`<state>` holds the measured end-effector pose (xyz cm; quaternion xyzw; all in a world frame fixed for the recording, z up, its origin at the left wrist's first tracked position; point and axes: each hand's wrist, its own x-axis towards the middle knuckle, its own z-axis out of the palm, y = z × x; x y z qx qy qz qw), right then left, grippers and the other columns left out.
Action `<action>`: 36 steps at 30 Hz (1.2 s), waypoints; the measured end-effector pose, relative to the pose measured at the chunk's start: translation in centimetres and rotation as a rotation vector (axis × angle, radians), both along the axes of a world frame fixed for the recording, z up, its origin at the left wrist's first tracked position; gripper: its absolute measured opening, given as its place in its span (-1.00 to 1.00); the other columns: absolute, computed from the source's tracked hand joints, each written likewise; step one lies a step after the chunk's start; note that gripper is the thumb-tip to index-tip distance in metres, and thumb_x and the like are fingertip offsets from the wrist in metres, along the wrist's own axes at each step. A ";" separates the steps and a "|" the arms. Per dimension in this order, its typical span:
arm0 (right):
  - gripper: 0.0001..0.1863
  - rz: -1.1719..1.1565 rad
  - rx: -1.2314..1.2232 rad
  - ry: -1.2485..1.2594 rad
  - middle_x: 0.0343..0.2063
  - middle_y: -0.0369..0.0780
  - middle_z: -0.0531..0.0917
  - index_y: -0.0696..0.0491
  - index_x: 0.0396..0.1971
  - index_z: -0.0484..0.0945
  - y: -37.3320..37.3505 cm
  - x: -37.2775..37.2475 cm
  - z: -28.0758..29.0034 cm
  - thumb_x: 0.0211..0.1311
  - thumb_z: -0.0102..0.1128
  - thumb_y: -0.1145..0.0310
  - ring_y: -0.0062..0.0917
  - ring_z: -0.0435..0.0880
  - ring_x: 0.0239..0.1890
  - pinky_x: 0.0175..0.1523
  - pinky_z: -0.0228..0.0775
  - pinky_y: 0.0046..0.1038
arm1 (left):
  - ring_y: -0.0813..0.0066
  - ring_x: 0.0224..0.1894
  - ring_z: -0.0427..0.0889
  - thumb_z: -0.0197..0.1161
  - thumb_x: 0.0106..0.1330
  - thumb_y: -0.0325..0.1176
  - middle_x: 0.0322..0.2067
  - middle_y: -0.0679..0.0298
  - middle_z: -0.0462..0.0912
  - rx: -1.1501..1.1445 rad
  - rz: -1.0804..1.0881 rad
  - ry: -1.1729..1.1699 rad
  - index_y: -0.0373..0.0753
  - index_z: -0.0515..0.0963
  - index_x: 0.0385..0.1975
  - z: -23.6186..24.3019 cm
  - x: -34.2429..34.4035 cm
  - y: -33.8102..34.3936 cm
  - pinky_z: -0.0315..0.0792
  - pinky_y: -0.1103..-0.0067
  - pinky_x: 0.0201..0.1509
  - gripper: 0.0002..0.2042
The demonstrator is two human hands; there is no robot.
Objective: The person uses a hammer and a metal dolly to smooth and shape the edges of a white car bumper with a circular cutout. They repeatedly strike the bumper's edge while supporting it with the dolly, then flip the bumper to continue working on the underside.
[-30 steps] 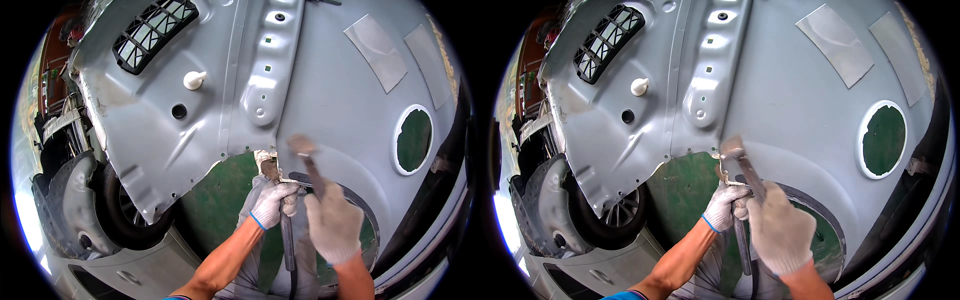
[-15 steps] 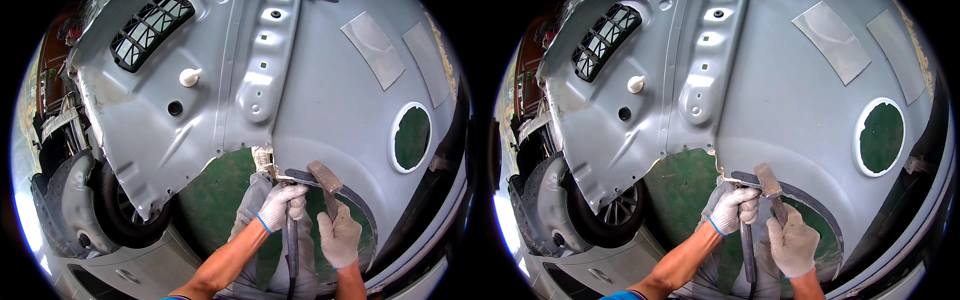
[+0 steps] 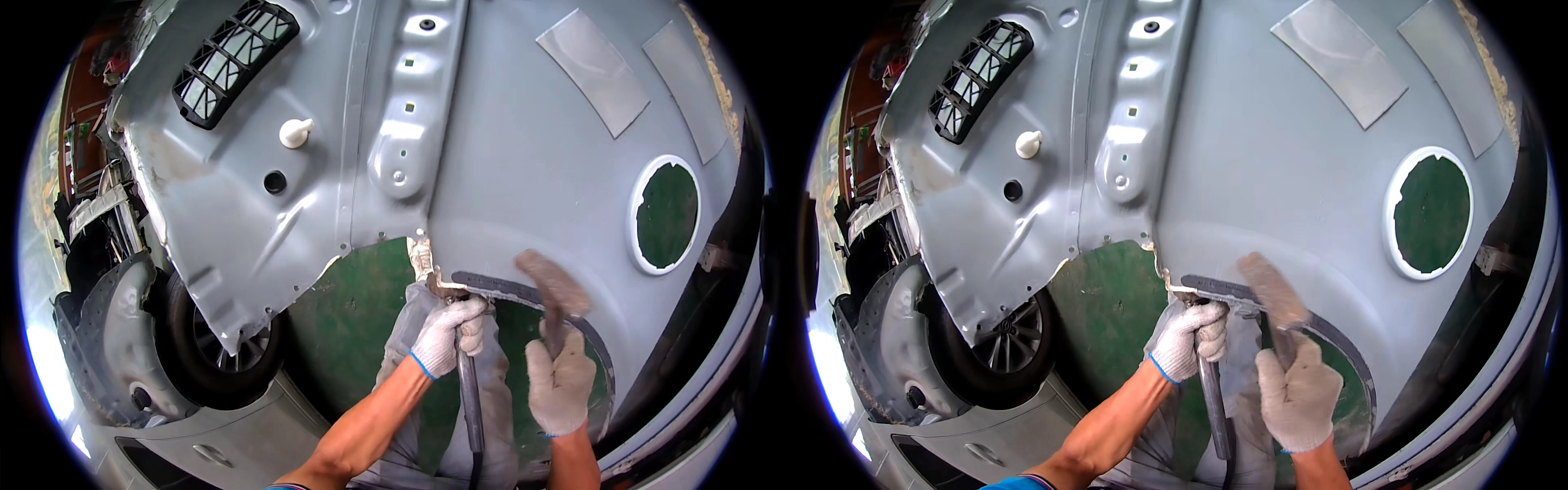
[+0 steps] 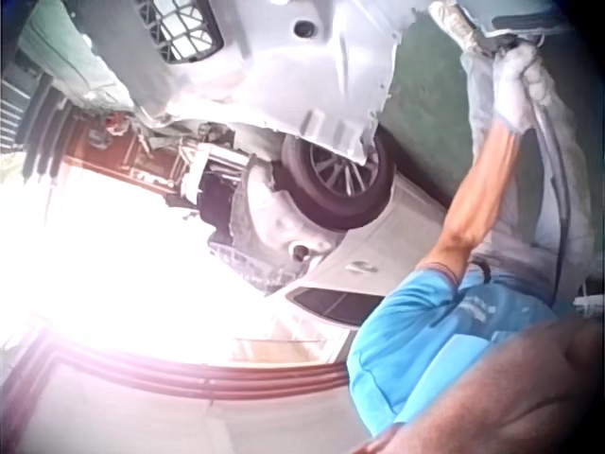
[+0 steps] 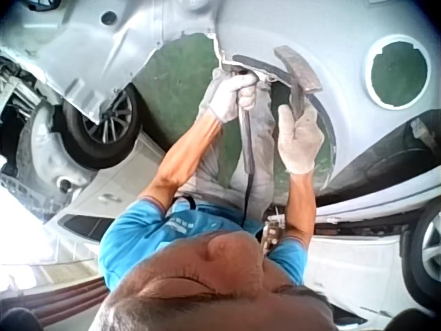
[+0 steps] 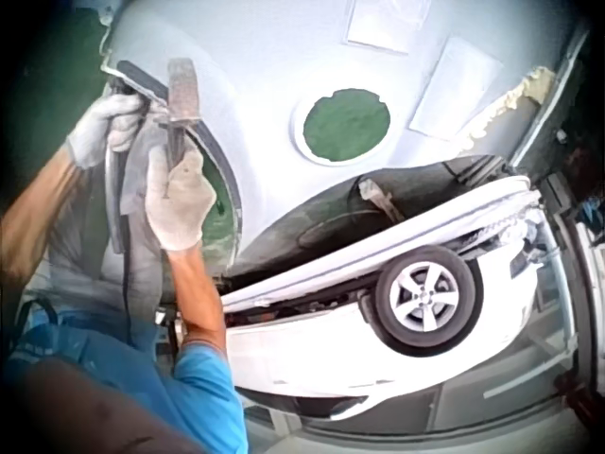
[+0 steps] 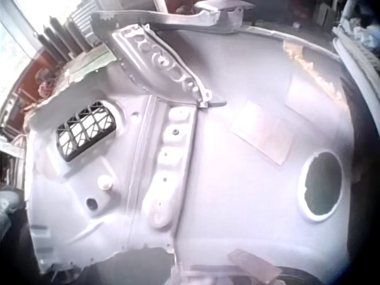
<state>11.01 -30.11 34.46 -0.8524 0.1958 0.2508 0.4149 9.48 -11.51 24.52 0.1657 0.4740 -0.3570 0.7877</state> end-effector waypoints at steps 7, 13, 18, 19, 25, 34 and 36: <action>-0.61 0.041 0.025 0.083 -0.48 -0.14 0.73 0.22 0.00 0.59 -0.1 -0.1 -0.6 0.33 0.36 0.26 -0.34 0.78 -0.46 -0.29 0.58 -0.41 | 0.66 -0.72 0.19 0.24 0.45 -0.34 -0.67 0.47 0.27 -0.105 0.019 -0.014 -0.10 0.39 -0.45 -0.4 0.8 -1.1 0.03 0.61 -0.63 -0.79; -0.61 0.097 0.004 0.008 -0.45 -0.11 0.74 0.19 -0.01 0.61 0.1 -0.9 -1.2 0.33 0.34 0.21 -0.28 0.79 -0.43 -0.26 0.62 -0.35 | 0.60 -0.74 0.21 0.19 0.47 -0.26 -0.69 0.46 0.27 -0.109 -0.047 -0.011 -0.09 0.38 -0.51 0.2 0.9 -1.8 0.07 0.56 -0.62 -0.73; -0.63 0.111 -0.006 0.016 -0.43 -0.08 0.75 0.19 -0.02 0.61 0.3 -0.6 -0.9 0.31 0.33 0.24 -0.24 0.79 -0.42 -0.25 0.62 -0.32 | 0.60 -0.75 0.20 0.24 0.45 -0.29 -0.68 0.44 0.30 -0.242 -0.002 -0.031 -0.16 0.45 -0.45 0.0 0.0 -1.5 0.07 0.56 -0.62 -0.79; -0.63 0.114 -0.006 0.036 -0.44 -0.08 0.75 0.20 -0.03 0.61 0.3 -0.5 -0.7 0.30 0.33 0.25 -0.23 0.78 -0.43 -0.25 0.62 -0.32 | 0.60 -0.75 0.20 0.25 0.44 -0.29 -0.68 0.44 0.30 -0.233 -0.015 -0.036 -0.15 0.44 -0.46 -0.2 -0.2 -1.5 0.07 0.56 -0.62 -0.78; -0.63 0.100 0.106 -0.113 -0.34 -0.02 0.72 0.31 0.01 0.52 -0.3 -0.2 0.4 0.31 0.25 0.38 -0.29 0.78 -0.33 -0.17 0.56 -0.37 | 0.61 -0.77 0.19 0.28 0.41 -0.31 -0.70 0.44 0.28 -0.168 -0.089 -0.053 -0.15 0.41 -0.50 -1.1 -0.3 -1.1 0.04 0.57 -0.65 -0.75; -0.59 -0.028 0.011 0.108 -0.52 -0.09 0.71 0.27 -0.02 0.53 0.3 0.2 0.6 0.30 0.34 0.28 -0.26 0.77 -0.49 -0.36 0.54 -0.35 | 0.58 -0.74 0.25 0.27 0.41 -0.28 -0.68 0.45 0.28 -0.038 -0.088 -0.041 -0.16 0.42 -0.39 -1.3 -0.9 -0.7 0.15 0.56 -0.61 -0.81; -0.71 -0.047 0.034 -0.006 -0.49 -0.17 0.64 0.24 -0.06 0.54 0.0 -0.5 0.4 0.38 0.22 0.35 -0.56 0.64 -0.49 -0.31 0.49 -0.43 | 0.60 -0.68 0.35 0.34 0.36 -0.34 -0.60 0.42 0.37 0.007 -0.049 -0.039 -0.21 0.49 -0.23 -1.9 -1.7 -0.7 0.21 0.60 -0.63 -0.83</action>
